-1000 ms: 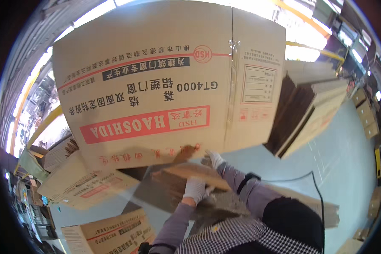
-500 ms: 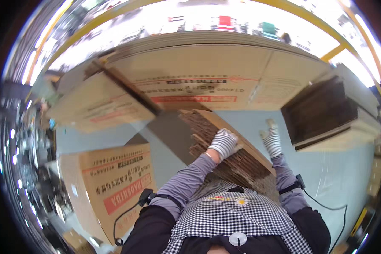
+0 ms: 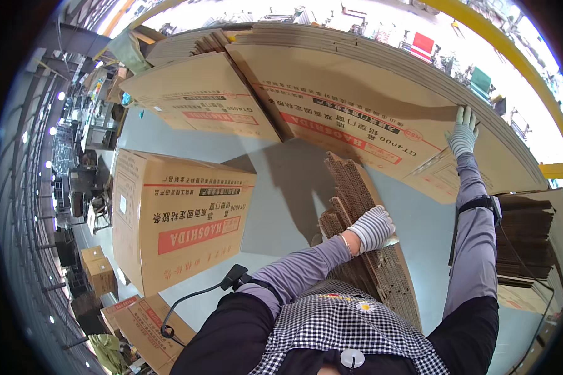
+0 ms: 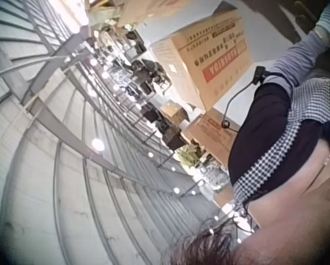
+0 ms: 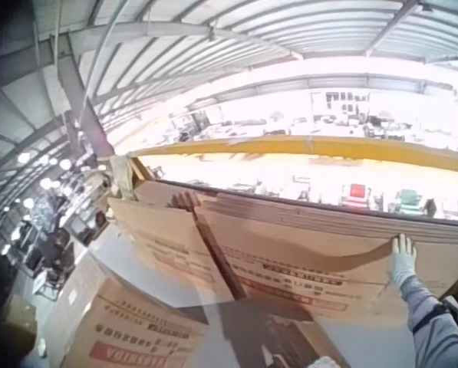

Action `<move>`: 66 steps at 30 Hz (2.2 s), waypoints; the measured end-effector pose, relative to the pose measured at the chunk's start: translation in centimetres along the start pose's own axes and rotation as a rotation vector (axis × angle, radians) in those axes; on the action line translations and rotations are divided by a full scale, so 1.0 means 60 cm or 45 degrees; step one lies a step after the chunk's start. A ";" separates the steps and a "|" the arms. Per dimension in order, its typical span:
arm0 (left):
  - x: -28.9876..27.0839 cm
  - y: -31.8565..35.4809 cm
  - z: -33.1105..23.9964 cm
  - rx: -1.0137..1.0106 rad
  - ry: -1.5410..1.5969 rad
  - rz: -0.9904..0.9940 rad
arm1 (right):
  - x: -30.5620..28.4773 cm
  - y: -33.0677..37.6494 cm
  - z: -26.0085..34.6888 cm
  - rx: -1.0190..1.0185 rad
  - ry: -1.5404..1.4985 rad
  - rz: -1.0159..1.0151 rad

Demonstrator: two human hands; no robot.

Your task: Collect and sort stacks of flattened cardboard boxes and move them across a warehouse floor.

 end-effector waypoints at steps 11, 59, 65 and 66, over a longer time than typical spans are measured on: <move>-0.001 -0.022 -0.007 0.017 -0.004 -0.044 | -0.030 0.024 -0.060 -0.171 0.006 -0.091; -0.036 -0.082 -0.027 0.076 0.177 -0.095 | -0.064 0.609 -0.113 0.133 -0.276 -0.336; -0.057 -0.092 -0.032 0.055 0.209 -0.382 | -0.084 0.583 -0.107 -0.108 -0.405 -0.283; -0.067 -0.097 -0.027 0.038 0.164 -0.471 | -0.080 0.570 -0.099 -0.122 -0.432 -0.298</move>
Point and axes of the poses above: each hand's wrist, its own y-axis away from the middle knuckle, its own x-axis out of the palm, z = x × y, the point moved 3 cm from there along -y, towards the middle knuckle, and after that the axes turned 14 degrees about -x, right-handed, at the moved point
